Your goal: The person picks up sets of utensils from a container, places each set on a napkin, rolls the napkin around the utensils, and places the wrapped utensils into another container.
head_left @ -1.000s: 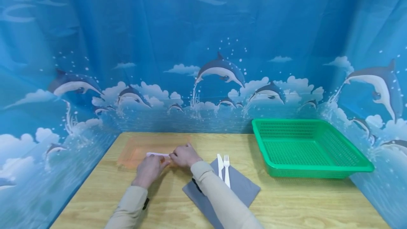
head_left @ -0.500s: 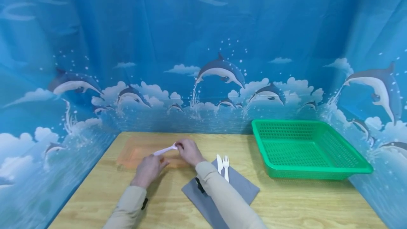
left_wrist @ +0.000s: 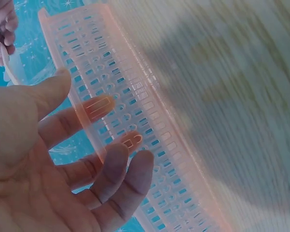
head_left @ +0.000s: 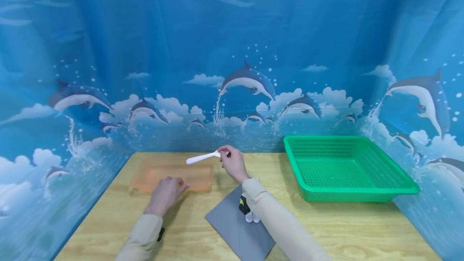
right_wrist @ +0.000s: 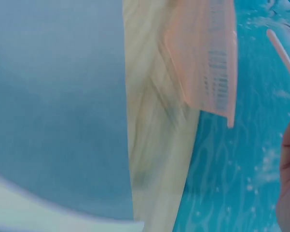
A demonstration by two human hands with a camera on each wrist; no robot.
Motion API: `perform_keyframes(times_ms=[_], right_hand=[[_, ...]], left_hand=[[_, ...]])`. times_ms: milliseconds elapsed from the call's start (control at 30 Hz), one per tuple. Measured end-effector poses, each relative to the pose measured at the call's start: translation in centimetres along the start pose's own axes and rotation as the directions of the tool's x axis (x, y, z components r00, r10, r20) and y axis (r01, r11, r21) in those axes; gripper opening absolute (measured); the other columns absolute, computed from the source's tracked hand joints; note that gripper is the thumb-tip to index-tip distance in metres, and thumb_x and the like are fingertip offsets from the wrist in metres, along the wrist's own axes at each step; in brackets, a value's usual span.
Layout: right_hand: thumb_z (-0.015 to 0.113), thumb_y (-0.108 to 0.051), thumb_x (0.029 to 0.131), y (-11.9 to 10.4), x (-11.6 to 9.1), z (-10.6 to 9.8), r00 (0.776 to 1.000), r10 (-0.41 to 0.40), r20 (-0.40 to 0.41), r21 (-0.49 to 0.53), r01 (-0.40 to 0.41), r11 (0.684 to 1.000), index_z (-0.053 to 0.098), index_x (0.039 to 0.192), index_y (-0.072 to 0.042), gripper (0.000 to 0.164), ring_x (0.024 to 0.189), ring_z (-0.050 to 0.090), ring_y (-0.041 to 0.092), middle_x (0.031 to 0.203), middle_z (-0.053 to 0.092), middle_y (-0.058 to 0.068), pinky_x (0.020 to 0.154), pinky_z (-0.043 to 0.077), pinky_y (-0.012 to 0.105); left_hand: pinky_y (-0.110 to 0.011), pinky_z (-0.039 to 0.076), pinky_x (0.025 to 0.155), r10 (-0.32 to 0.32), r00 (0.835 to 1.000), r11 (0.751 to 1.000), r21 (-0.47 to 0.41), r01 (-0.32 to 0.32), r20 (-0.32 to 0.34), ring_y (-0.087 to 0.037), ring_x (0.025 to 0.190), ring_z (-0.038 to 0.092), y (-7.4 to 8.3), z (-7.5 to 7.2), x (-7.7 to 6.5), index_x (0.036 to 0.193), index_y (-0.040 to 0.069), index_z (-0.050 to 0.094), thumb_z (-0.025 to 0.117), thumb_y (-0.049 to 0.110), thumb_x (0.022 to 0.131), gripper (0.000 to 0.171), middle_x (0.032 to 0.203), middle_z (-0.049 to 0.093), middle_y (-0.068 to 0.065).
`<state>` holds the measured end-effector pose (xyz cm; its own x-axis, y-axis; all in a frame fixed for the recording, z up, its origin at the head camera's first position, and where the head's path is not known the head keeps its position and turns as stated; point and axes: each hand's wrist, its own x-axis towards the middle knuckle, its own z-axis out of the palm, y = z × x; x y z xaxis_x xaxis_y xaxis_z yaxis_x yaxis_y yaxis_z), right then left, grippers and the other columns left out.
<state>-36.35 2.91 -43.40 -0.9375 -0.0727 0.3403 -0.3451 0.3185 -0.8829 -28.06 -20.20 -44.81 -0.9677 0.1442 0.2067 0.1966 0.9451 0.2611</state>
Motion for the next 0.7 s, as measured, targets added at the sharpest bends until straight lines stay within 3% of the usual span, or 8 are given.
perform_keyframes(times_ms=[167, 267, 333, 433, 567, 700], right_hand=[[0.052, -0.009, 0.099, 0.3, 0.2, -2.4, 0.998, 0.063, -0.03, 0.108, -0.06, 0.992, 0.068, 0.103, -0.006, 0.017, 0.07, 0.066, 0.042, 0.085, 0.066, 0.022, 0.054, 0.055, 0.031], [0.051, -0.005, 0.098, 0.5, 0.3, -3.5, 0.996, 0.084, -0.043, 0.157, -0.076, 0.985, 0.067, 0.102, -0.002, 0.016, 0.066, 0.064, 0.033, 0.086, 0.064, 0.025, 0.057, 0.057, 0.034], [0.05, -0.004, 0.098, 0.7, 0.3, -4.1, 0.994, 0.102, -0.048, 0.173, -0.092, 0.981, 0.066, 0.101, -0.001, 0.016, 0.064, 0.063, 0.025, 0.083, 0.063, 0.02, 0.059, 0.058, 0.037], [0.05, -0.003, 0.098, 0.9, 0.1, -4.7, 0.991, 0.124, -0.047, 0.172, -0.114, 0.978, 0.065, 0.1, -0.002, 0.015, 0.066, 0.062, 0.021, 0.079, 0.062, 0.011, 0.06, 0.058, 0.037], [0.05, -0.003, 0.098, 1.1, -0.2, -5.0, 0.991, 0.127, -0.031, 0.15, -0.121, 0.981, 0.065, 0.101, -0.002, 0.016, 0.073, 0.064, 0.03, 0.082, 0.062, 0.012, 0.062, 0.058, 0.038], [0.049, -0.004, 0.099, 1.2, -0.6, -5.2, 0.993, 0.116, 0.007, 0.12, -0.117, 0.986, 0.065, 0.1, -0.003, 0.017, 0.073, 0.063, 0.031, 0.086, 0.062, 0.013, 0.064, 0.057, 0.043]], left_hand=[[-0.049, 0.052, 0.067, -0.005, 1.0, 1.0, -0.01, 0.005, -0.007, -0.033, 0.077, 0.062, 0.1, 0.0, -0.3, 0.094, 0.005, 0.07, 0.064, 0.027, 0.095, 0.023, 0.082, 0.064, -0.015], [-0.051, 0.052, 0.068, -0.009, 1.0, 1.0, -0.005, 0.009, -0.003, -0.036, 0.08, 0.062, 0.1, 0.0, -0.5, 0.1, 0.003, 0.07, 0.063, 0.028, 0.096, 0.026, 0.087, 0.064, -0.018], [-0.053, 0.053, 0.071, -0.019, 1.0, 1.0, -0.006, 0.019, 0.008, -0.037, 0.083, 0.062, 0.0, 0.1, -0.5, 0.106, 0.001, 0.069, 0.061, 0.029, 0.097, 0.031, 0.093, 0.065, -0.02], [-0.054, 0.053, 0.074, -0.035, 0.999, 0.999, -0.013, 0.036, 0.022, -0.038, 0.087, 0.063, 0.0, 0.1, -0.6, 0.113, -0.001, 0.068, 0.06, 0.032, 0.098, 0.037, 0.099, 0.065, -0.022], [-0.054, 0.052, 0.078, -0.046, 0.998, 0.998, -0.035, 0.047, 0.034, -0.039, 0.091, 0.062, 0.0, 0.1, -0.5, 0.117, -0.004, 0.066, 0.058, 0.036, 0.098, 0.044, 0.103, 0.064, -0.023], [-0.053, 0.052, 0.079, -0.045, 0.999, 0.997, -0.07, 0.046, 0.011, -0.037, 0.093, 0.062, 0.2, -0.1, -0.5, 0.12, -0.004, 0.064, 0.06, 0.037, 0.097, 0.047, 0.108, 0.062, -0.024]])
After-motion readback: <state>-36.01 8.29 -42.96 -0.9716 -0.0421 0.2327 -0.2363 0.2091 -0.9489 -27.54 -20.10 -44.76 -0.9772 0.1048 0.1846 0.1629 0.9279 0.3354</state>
